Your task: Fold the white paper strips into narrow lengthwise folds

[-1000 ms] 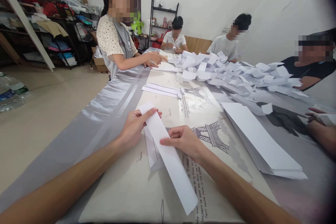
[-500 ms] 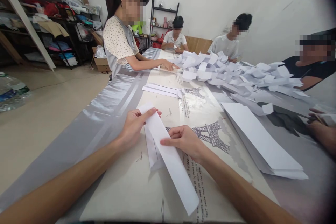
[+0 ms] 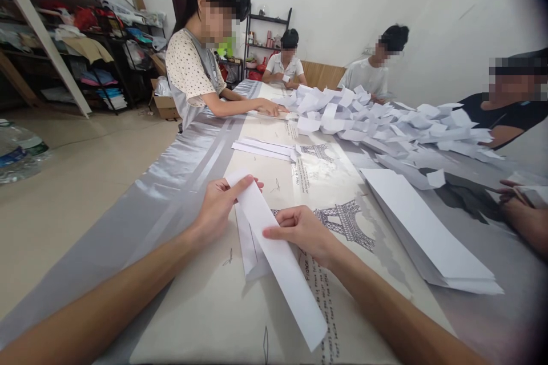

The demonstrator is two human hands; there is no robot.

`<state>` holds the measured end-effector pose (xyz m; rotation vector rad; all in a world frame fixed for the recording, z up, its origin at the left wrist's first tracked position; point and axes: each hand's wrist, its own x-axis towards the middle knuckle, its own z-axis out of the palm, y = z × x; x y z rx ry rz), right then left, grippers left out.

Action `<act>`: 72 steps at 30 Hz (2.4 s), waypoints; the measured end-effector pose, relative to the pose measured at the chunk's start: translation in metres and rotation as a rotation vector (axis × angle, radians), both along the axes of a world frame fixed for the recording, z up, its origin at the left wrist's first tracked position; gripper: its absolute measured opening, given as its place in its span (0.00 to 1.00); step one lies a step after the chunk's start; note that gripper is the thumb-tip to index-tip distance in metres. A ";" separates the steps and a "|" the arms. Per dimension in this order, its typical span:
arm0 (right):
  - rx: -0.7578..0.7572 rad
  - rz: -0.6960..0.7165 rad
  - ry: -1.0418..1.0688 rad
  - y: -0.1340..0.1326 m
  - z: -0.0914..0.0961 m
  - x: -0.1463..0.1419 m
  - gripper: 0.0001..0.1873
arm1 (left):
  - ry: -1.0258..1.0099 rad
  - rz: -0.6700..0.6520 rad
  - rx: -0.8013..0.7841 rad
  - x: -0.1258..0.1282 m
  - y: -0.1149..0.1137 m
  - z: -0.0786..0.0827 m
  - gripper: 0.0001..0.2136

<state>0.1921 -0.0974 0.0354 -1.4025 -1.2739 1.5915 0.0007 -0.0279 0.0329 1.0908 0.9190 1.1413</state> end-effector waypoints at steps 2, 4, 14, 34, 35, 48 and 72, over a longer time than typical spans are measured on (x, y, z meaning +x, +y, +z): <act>0.002 0.002 -0.012 0.000 0.001 0.000 0.15 | -0.010 -0.002 0.001 0.000 0.000 0.001 0.17; 0.008 0.001 -0.020 0.000 0.002 0.000 0.15 | -0.022 -0.006 0.001 0.000 -0.001 0.001 0.18; 0.045 0.010 -0.009 0.000 -0.002 0.001 0.17 | -0.020 -0.054 -0.033 0.001 -0.003 0.000 0.16; 0.060 0.020 -0.028 0.001 -0.001 0.001 0.15 | -0.055 -0.052 -0.081 0.001 -0.003 0.008 0.15; 0.062 0.021 -0.030 0.001 -0.001 0.002 0.15 | -0.053 -0.035 -0.080 0.001 -0.003 0.007 0.15; 0.048 0.016 -0.025 0.001 0.001 0.002 0.13 | -0.069 -0.031 -0.048 -0.004 0.004 0.007 0.16; 0.043 0.045 -0.009 0.001 0.001 0.007 0.12 | 0.077 -0.244 -0.047 0.001 -0.008 0.003 0.14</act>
